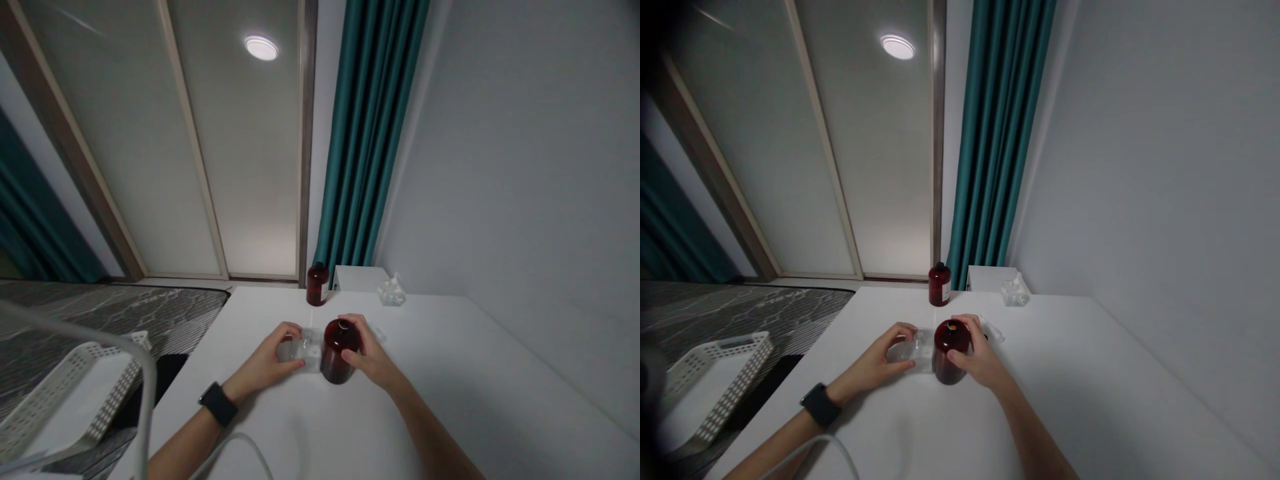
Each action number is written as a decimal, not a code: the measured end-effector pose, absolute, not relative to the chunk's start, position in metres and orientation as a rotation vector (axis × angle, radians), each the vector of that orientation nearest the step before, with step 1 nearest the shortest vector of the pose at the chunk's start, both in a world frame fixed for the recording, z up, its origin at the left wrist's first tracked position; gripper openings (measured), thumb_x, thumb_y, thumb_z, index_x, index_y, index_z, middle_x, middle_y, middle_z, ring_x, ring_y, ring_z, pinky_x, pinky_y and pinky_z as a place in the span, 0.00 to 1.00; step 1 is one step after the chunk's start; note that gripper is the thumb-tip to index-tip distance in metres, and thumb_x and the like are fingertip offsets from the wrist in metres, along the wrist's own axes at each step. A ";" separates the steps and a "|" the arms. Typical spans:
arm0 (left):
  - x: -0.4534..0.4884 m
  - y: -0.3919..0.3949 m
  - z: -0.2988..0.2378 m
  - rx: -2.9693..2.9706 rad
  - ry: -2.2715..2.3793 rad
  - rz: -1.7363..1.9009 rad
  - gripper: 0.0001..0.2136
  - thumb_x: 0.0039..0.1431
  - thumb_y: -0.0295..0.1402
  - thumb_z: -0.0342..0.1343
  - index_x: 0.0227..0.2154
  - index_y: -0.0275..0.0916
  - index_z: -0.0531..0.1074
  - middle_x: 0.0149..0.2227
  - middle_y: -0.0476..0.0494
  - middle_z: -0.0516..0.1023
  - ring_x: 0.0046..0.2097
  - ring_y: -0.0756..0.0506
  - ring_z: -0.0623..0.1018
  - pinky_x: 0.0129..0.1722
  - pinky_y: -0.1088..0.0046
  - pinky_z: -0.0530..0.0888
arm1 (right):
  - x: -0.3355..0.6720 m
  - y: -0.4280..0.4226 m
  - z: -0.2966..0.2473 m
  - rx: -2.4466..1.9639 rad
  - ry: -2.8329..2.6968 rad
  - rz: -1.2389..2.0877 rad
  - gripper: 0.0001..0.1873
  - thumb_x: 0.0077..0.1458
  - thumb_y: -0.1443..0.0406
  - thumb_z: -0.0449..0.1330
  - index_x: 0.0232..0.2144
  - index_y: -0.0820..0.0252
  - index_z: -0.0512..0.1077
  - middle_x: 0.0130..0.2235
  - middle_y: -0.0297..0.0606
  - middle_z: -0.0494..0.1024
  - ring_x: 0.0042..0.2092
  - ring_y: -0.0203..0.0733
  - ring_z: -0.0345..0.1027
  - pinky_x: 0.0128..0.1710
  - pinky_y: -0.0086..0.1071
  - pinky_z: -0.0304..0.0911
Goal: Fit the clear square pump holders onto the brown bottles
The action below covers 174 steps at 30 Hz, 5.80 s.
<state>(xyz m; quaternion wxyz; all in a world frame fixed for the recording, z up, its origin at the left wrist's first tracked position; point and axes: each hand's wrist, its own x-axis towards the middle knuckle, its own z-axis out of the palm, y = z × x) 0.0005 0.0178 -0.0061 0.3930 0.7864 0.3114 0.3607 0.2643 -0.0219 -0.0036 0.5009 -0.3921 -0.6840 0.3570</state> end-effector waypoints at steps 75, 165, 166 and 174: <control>0.011 0.012 -0.022 2.238 1.047 0.912 0.31 0.51 0.42 0.68 0.53 0.38 0.62 0.48 0.38 0.72 0.48 0.37 0.73 0.50 0.57 0.70 | 0.249 -0.035 -0.011 -1.302 -1.754 0.366 0.41 0.44 0.64 0.68 0.59 0.55 0.60 0.58 0.46 0.73 0.57 0.54 0.70 0.58 0.48 0.66; 0.002 0.009 0.000 2.252 1.079 0.672 0.28 0.48 0.39 0.70 0.50 0.38 0.66 0.47 0.40 0.77 0.47 0.37 0.75 0.50 0.60 0.70 | 0.245 -0.039 0.001 -1.171 -1.996 0.123 0.36 0.47 0.67 0.66 0.59 0.52 0.61 0.54 0.45 0.74 0.55 0.52 0.71 0.54 0.44 0.70; 0.002 0.008 0.001 2.265 1.068 0.683 0.29 0.47 0.39 0.70 0.50 0.38 0.66 0.48 0.40 0.76 0.48 0.37 0.75 0.51 0.59 0.70 | 0.245 -0.039 0.001 -1.174 -2.002 0.127 0.37 0.47 0.67 0.66 0.59 0.52 0.61 0.54 0.45 0.73 0.55 0.52 0.71 0.54 0.44 0.70; 0.001 0.007 0.006 2.432 1.070 0.707 0.33 0.52 0.42 0.67 0.57 0.38 0.61 0.52 0.36 0.73 0.52 0.34 0.71 0.54 0.54 0.67 | 0.248 -0.037 0.003 -1.185 -2.074 0.168 0.38 0.47 0.67 0.66 0.60 0.53 0.60 0.55 0.45 0.72 0.56 0.52 0.70 0.55 0.46 0.68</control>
